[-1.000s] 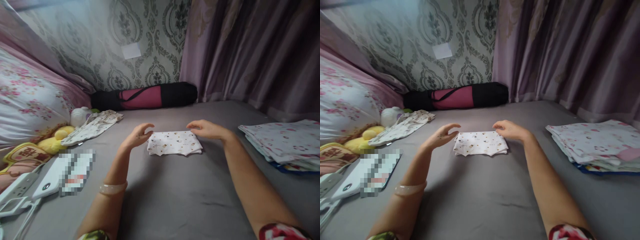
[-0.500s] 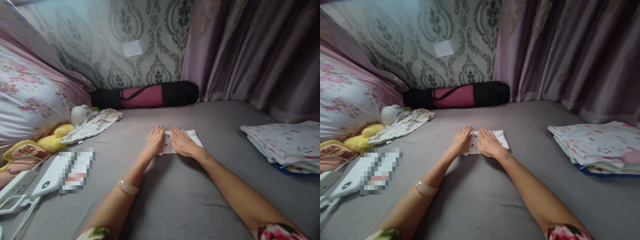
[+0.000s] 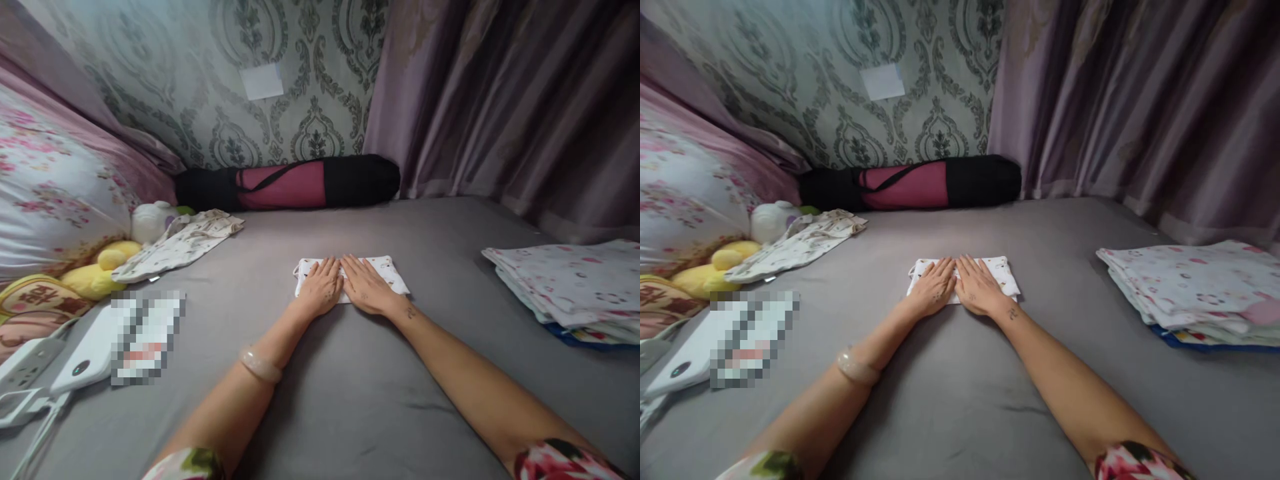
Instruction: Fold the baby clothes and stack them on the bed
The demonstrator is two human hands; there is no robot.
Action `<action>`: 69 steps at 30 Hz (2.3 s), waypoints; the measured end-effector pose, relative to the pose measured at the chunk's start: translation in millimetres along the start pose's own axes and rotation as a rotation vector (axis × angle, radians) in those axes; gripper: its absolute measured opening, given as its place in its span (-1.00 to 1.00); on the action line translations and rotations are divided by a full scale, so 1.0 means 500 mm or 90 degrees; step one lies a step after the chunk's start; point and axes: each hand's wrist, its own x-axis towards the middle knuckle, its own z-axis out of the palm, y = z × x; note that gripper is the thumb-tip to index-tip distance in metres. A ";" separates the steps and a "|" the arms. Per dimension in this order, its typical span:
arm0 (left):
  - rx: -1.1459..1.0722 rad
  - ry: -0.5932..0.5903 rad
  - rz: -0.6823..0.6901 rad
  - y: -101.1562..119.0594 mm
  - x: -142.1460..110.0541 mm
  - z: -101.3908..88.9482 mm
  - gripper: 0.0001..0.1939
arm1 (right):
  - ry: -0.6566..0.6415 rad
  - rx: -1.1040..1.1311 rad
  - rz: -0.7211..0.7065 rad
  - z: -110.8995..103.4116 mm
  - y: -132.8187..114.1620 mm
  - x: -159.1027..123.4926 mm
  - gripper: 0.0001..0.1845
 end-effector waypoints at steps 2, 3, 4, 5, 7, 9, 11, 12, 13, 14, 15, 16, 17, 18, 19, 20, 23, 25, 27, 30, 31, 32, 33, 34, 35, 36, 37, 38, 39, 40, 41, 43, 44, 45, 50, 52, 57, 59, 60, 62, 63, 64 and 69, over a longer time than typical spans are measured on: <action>0.007 -0.013 -0.009 0.002 0.002 0.003 -0.45 | 0.001 -0.004 -0.001 0.006 0.002 0.000 -0.33; 0.008 -0.015 -0.011 0.003 0.003 0.003 -0.45 | 0.001 -0.004 -0.001 0.007 0.003 0.000 -0.33; 0.009 -0.016 -0.013 0.004 0.003 0.002 -0.44 | 0.000 -0.004 0.000 0.008 0.004 0.000 -0.33; 0.008 -0.017 -0.014 0.004 0.002 0.001 -0.44 | -0.001 -0.003 0.001 0.008 0.004 0.000 -0.32; 0.009 -0.016 -0.016 0.005 0.001 -0.001 -0.44 | -0.006 0.002 0.003 0.006 0.003 0.000 -0.32; 0.010 -0.011 -0.016 0.005 0.000 -0.002 -0.44 | -0.009 0.008 0.004 0.003 0.001 0.000 -0.32; 0.012 0.003 -0.012 0.004 -0.002 -0.001 -0.45 | -0.011 0.012 0.007 -0.001 -0.001 -0.002 -0.33; 0.014 0.014 -0.008 0.003 -0.003 -0.001 -0.45 | -0.012 0.014 0.009 -0.003 -0.001 -0.002 -0.33; 0.018 0.029 -0.004 0.003 -0.005 -0.002 -0.46 | -0.013 0.015 0.011 -0.006 0.000 -0.003 -0.33; 0.024 0.046 -0.002 0.002 -0.007 -0.003 -0.46 | -0.012 0.014 0.014 -0.009 0.001 -0.004 -0.32; 0.031 0.064 -0.001 0.001 -0.009 -0.004 -0.47 | -0.010 0.012 0.018 -0.013 0.002 -0.004 -0.32; 0.038 0.081 -0.002 0.000 -0.012 -0.006 -0.47 | -0.006 0.008 0.023 -0.016 0.004 -0.004 -0.32; 0.047 0.095 -0.005 -0.001 -0.014 -0.008 -0.47 | 0.000 0.003 0.029 -0.019 0.006 -0.004 -0.33; 0.055 0.107 -0.008 -0.003 -0.016 -0.010 -0.47 | 0.007 -0.003 0.035 -0.021 0.009 -0.004 -0.33; 0.065 0.116 -0.011 -0.005 -0.017 -0.010 -0.46 | 0.013 -0.008 0.043 -0.022 0.011 -0.004 -0.33; 0.073 0.121 -0.016 -0.008 -0.018 -0.009 -0.46 | 0.015 -0.012 0.051 -0.021 0.012 -0.005 -0.33; 0.082 0.105 -0.042 -0.018 -0.017 0.004 -0.45 | 0.007 -0.014 0.069 -0.010 0.017 -0.005 -0.33; 0.081 0.082 -0.057 -0.023 -0.016 0.014 -0.44 | -0.003 -0.009 0.076 -0.001 0.019 -0.006 -0.33; 0.084 0.068 -0.058 -0.025 -0.014 0.020 -0.43 | -0.004 -0.006 0.076 0.006 0.021 -0.006 -0.32; 0.090 0.066 -0.054 -0.024 -0.014 0.017 -0.42 | -0.001 -0.001 0.075 0.008 0.023 -0.006 -0.32; 0.089 0.066 -0.054 -0.023 -0.014 0.015 -0.43 | -0.003 0.000 0.075 0.008 0.023 -0.005 -0.32; 0.087 0.067 -0.055 -0.022 -0.015 0.012 -0.44 | -0.004 0.002 0.076 0.007 0.022 -0.005 -0.32; 0.085 0.068 -0.055 -0.022 -0.016 0.009 -0.45 | -0.006 0.004 0.076 0.006 0.022 -0.005 -0.33; 0.083 0.070 -0.056 -0.021 -0.017 0.006 -0.45 | -0.008 0.005 0.077 0.004 0.022 -0.006 -0.33; 0.082 0.073 -0.058 -0.021 -0.018 0.004 -0.45 | -0.010 0.007 0.077 0.001 0.021 -0.006 -0.33; 0.082 0.076 -0.062 -0.021 -0.019 0.001 -0.45 | -0.014 0.008 0.077 -0.002 0.021 -0.006 -0.33; 0.083 0.080 -0.067 -0.021 -0.020 -0.001 -0.44 | -0.016 0.008 0.078 -0.007 0.021 -0.007 -0.33; 0.085 0.083 -0.073 -0.022 -0.022 -0.003 -0.44 | -0.018 0.007 0.079 -0.011 0.022 -0.007 -0.33; 0.088 0.086 -0.081 -0.022 -0.023 -0.006 -0.44 | -0.017 0.004 0.082 -0.016 0.024 -0.008 -0.33; 0.089 0.087 -0.089 -0.023 -0.024 -0.009 -0.43 | -0.014 0.000 0.087 -0.020 0.026 -0.008 -0.32; 0.088 0.087 -0.095 -0.025 -0.025 -0.011 -0.43 | -0.008 -0.005 0.094 -0.024 0.030 -0.008 -0.32; 0.080 0.089 -0.113 -0.030 -0.024 -0.016 -0.42 | 0.009 -0.017 0.110 -0.026 0.039 -0.007 -0.32; 0.072 0.083 -0.123 -0.033 -0.023 -0.017 -0.42 | 0.013 -0.021 0.118 -0.025 0.044 -0.007 -0.32; 0.060 0.070 -0.129 -0.037 -0.022 -0.018 -0.41 | 0.013 -0.024 0.124 -0.022 0.049 -0.006 -0.32; -0.012 -0.007 -0.122 -0.058 -0.014 -0.007 -0.38 | -0.017 -0.030 0.130 -0.001 0.064 -0.006 -0.31; -0.032 0.001 -0.122 -0.062 -0.012 -0.003 -0.39 | -0.021 -0.031 0.125 0.003 0.066 -0.006 -0.30; -0.086 0.008 -0.137 -0.069 -0.015 -0.010 -0.45 | -0.035 -0.013 0.125 -0.002 0.068 -0.003 -0.29; -0.097 0.026 -0.150 -0.073 -0.017 -0.016 -0.47 | -0.062 0.003 0.126 -0.011 0.069 0.001 -0.28; -0.097 0.041 -0.156 -0.075 -0.018 -0.018 -0.48 | -0.080 0.011 0.126 -0.018 0.070 0.002 -0.27; -0.094 0.072 -0.162 -0.080 -0.019 -0.022 -0.49 | -0.105 0.019 0.126 -0.033 0.075 0.001 -0.25; -0.093 0.080 -0.160 -0.082 -0.020 -0.022 -0.49 | -0.107 0.017 0.125 -0.041 0.078 -0.001 -0.24; -0.092 0.080 -0.155 -0.083 -0.020 -0.022 -0.49 | -0.101 0.011 0.123 -0.047 0.082 -0.006 -0.24; -0.099 0.029 -0.119 -0.086 -0.024 -0.018 -0.51 | -0.054 -0.014 0.111 -0.044 0.100 -0.046 -0.23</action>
